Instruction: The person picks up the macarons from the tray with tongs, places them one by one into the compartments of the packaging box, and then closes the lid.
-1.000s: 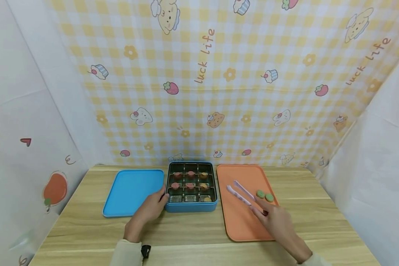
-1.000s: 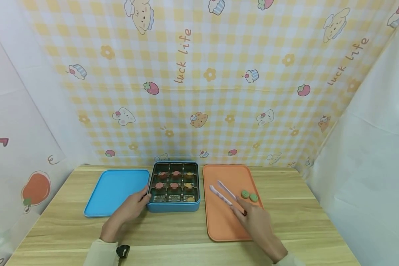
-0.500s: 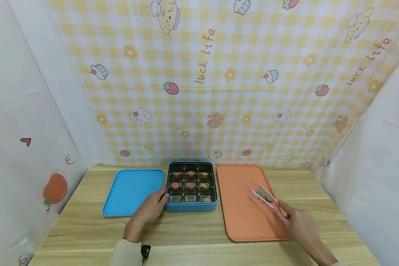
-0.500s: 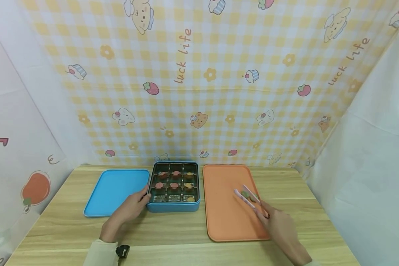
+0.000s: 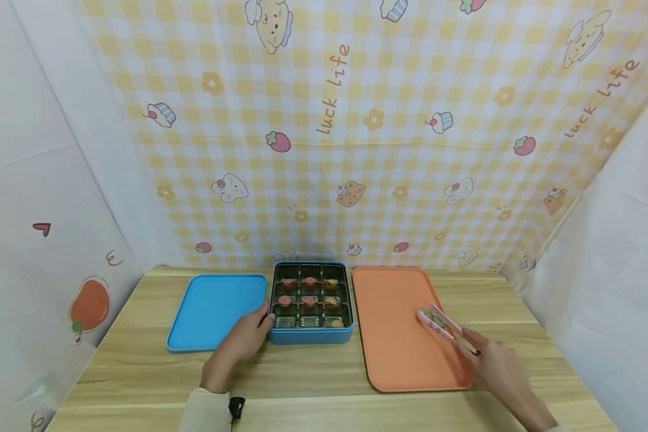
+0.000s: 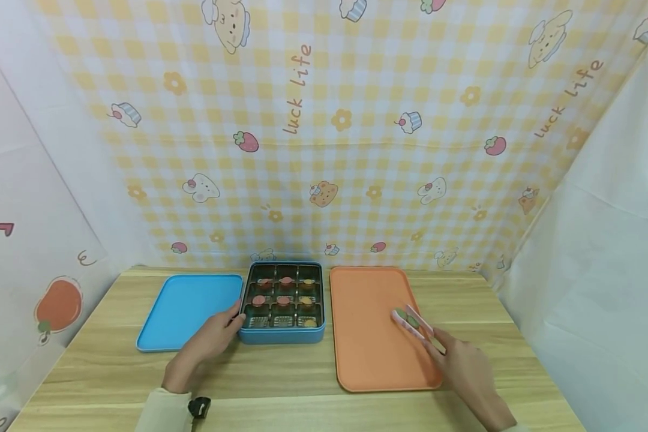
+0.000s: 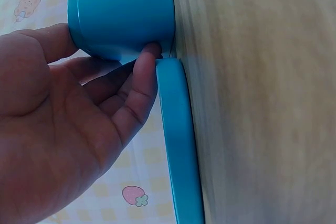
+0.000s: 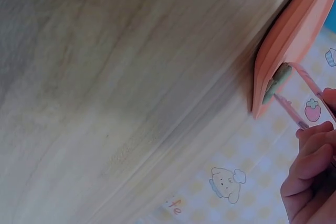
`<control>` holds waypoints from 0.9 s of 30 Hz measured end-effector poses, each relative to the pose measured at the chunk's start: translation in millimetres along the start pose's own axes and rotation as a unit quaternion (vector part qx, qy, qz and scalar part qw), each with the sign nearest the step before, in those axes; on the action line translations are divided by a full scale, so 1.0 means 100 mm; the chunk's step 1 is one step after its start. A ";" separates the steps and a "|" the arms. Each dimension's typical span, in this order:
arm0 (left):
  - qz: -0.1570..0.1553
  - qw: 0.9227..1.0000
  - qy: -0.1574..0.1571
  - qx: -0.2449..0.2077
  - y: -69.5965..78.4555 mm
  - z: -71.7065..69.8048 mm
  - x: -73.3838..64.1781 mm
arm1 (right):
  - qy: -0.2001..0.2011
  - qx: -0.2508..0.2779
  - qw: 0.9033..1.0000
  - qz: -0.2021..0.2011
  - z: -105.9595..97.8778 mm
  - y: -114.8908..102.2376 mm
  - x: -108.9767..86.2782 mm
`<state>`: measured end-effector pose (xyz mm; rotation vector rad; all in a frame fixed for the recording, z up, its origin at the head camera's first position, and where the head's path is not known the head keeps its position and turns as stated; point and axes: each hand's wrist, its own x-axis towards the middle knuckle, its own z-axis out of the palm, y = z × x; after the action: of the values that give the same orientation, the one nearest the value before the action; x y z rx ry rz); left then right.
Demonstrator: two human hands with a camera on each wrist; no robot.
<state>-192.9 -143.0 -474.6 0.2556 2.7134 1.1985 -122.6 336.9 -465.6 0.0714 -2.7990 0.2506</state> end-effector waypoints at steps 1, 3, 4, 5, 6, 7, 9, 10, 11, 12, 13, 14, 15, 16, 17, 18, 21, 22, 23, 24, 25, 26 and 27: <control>0.000 1.000 0.001 0.002 0.00 0.00 0.00 | -0.003 0.001 1.000 0.002 0.00 0.00 0.00; -0.002 1.000 0.001 0.003 0.00 0.00 0.00 | -0.006 -0.003 1.000 0.003 0.00 0.00 0.01; -0.003 1.000 0.001 0.003 0.01 0.00 0.00 | -0.007 -0.005 1.000 0.003 0.00 0.00 0.01; -0.002 1.000 0.002 0.006 0.01 0.00 0.00 | -0.007 -0.006 1.000 0.003 0.01 0.00 0.01; -0.004 1.000 0.001 0.006 0.01 0.00 0.00 | -0.006 -0.008 1.000 0.003 0.01 -0.01 0.01; -0.003 1.000 0.001 0.006 0.01 -0.01 0.00 | -0.005 -0.010 1.000 0.004 0.02 -0.01 0.01; -0.001 1.000 -0.001 0.006 0.01 -0.01 -0.01 | -0.005 -0.013 1.000 0.005 0.03 -0.02 0.02; 0.000 1.000 -0.002 0.006 0.01 -0.01 -0.01 | -0.005 -0.012 1.000 0.006 0.04 -0.03 0.02; 0.000 1.000 -0.002 0.005 0.01 -0.02 0.00 | -0.005 -0.012 1.000 0.007 0.04 -0.03 0.03; 0.000 1.000 -0.003 0.005 0.01 -0.02 0.00 | -0.004 -0.012 1.000 0.008 0.05 -0.04 0.04; 0.000 1.000 -0.003 0.005 0.01 -0.02 0.00 | -0.005 -0.010 1.000 0.009 0.05 -0.05 0.04; -0.001 1.000 -0.004 0.004 0.01 -0.02 0.00 | -0.004 -0.008 1.000 0.009 0.05 -0.06 0.05; 0.000 1.000 -0.004 0.004 0.01 -0.02 0.00 | -0.002 -0.006 1.000 0.008 0.05 -0.07 0.05; -0.001 1.000 -0.004 0.005 0.02 -0.02 0.00 | 0.002 -0.004 1.000 0.006 0.05 -0.09 0.06; -0.002 1.000 -0.004 0.005 0.02 -0.02 0.00 | 0.008 -0.004 1.000 0.003 0.05 -0.10 0.07; -0.001 1.000 -0.003 0.006 0.02 -0.02 0.00 | 0.015 -0.003 1.000 -0.001 0.06 -0.11 0.07; 0.001 1.000 -0.002 0.007 0.02 -0.02 0.00 | 0.050 -0.004 0.999 -0.021 0.07 -0.15 0.09; 0.002 1.000 -0.001 0.008 0.02 -0.02 0.00 | 0.062 -0.004 0.998 -0.028 0.08 -0.17 0.10; 0.000 1.000 -0.003 0.006 0.02 -0.02 0.00 | 0.074 -0.004 0.997 -0.036 0.09 -0.18 0.10; 0.002 1.000 -0.002 0.006 0.02 -0.02 0.00 | 0.086 -0.005 0.995 -0.045 0.09 -0.19 0.11; 0.002 1.000 -0.002 0.006 0.02 -0.02 0.00 | 0.095 -0.004 0.994 -0.053 0.10 -0.20 0.11; 0.003 1.000 -0.002 0.005 0.02 -0.02 0.00 | 0.103 -0.004 0.993 -0.060 0.10 -0.21 0.12; 0.004 1.000 -0.001 0.008 0.02 -0.02 0.00 | 0.107 -0.001 0.992 -0.064 0.11 -0.23 0.12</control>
<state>-192.9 -143.2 -472.4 0.2694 2.7231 1.1789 -135.2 312.4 -467.9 0.2103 -2.5693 0.2122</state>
